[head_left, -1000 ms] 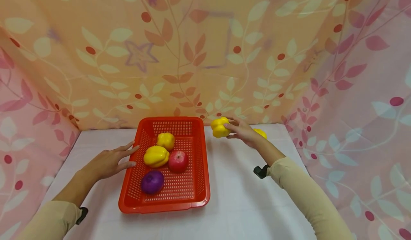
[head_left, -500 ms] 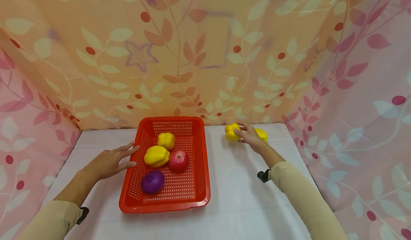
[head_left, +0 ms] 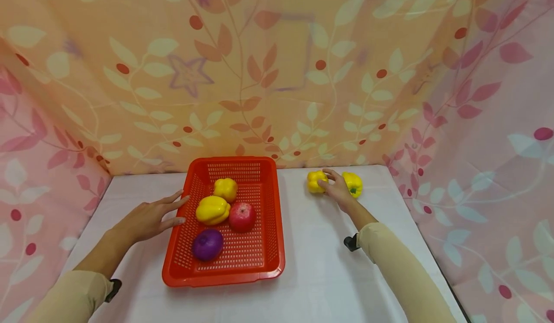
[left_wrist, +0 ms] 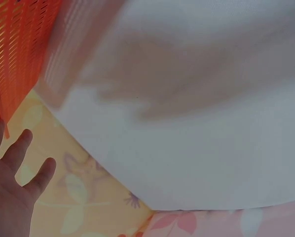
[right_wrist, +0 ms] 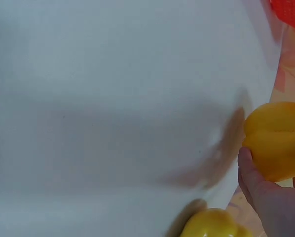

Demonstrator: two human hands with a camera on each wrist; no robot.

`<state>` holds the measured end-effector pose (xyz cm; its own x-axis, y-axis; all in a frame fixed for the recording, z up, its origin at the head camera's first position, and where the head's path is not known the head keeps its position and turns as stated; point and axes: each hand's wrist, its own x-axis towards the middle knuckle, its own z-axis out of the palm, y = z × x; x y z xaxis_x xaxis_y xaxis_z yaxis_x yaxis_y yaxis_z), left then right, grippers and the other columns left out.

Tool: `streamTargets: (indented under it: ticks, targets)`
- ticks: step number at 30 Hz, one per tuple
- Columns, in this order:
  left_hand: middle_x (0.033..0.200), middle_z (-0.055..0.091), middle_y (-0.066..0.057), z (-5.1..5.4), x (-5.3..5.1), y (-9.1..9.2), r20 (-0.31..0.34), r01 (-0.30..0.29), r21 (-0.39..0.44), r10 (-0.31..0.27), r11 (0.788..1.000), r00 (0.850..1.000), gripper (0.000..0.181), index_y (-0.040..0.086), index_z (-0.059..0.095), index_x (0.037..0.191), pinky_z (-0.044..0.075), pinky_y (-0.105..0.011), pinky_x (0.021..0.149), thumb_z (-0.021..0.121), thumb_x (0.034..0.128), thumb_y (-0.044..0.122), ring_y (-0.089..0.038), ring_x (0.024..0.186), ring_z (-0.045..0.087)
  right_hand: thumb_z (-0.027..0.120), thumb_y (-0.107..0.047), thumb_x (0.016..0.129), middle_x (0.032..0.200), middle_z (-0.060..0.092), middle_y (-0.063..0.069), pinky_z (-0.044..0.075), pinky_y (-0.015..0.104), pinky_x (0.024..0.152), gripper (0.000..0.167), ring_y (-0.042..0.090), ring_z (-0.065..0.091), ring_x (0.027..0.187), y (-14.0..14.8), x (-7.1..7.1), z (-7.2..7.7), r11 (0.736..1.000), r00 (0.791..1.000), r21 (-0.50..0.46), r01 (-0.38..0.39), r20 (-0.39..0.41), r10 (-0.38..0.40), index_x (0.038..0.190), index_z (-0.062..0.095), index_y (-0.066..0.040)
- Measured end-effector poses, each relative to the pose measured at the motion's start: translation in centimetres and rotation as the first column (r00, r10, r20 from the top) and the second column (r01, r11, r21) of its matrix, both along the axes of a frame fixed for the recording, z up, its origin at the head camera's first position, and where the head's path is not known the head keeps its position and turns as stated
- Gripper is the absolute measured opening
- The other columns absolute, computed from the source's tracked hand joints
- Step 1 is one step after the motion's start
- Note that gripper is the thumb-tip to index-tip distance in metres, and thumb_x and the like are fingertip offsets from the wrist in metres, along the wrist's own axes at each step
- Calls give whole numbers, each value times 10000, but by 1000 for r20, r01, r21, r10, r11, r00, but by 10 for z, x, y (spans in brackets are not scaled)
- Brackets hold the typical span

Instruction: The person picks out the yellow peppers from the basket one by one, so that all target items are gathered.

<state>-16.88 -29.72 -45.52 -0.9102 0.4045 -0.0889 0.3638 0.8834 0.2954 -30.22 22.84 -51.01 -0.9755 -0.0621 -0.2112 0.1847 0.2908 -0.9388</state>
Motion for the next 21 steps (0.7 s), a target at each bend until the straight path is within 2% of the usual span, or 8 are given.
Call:
streamTargets:
  ticks: [8,12,13,18,21]
  targets:
    - [1576,339,-194,1,0,2,7,-3,0,3,1000,1000,722,132,438,1509,405,-706,958,604,939,542,-502,1266,504,629,-62,974,1565,305,179,406,474,1097,625,388,364,1368,9,-3,-8,1000,998,13,7,-63,-6,1536,356,-84]
    - [1577,336,-194,2,0,3,12,-5,-1,5,1000,1000,722,133,436,1510,408,-702,959,605,939,540,-507,1260,507,649,-90,968,1573,295,201,351,469,1137,662,401,323,1414,16,-3,-12,999,999,47,-16,-50,18,1548,329,-77]
    - [1578,335,-194,2,0,3,13,-6,-2,7,1000,1000,722,135,436,1511,406,-703,960,605,938,541,-508,1259,508,650,-84,966,1579,279,215,340,476,1142,671,414,314,1421,17,-1,-8,999,999,43,-26,-29,28,1551,320,-70]
    - [1577,337,-193,3,1,2,9,-11,-9,11,1000,1000,717,134,440,1509,407,-705,957,612,937,533,-510,1248,516,659,-57,945,1606,249,200,290,477,1167,698,397,261,1460,20,-1,-5,996,998,63,-61,7,61,1555,320,-76]
    - [1573,344,-196,3,0,3,4,-5,-11,5,1000,1000,715,128,445,1504,411,-703,953,615,937,528,-506,1248,518,666,-22,929,1608,256,176,259,474,1181,696,374,247,1473,21,-2,-9,993,997,86,-78,-9,79,1544,346,-86]
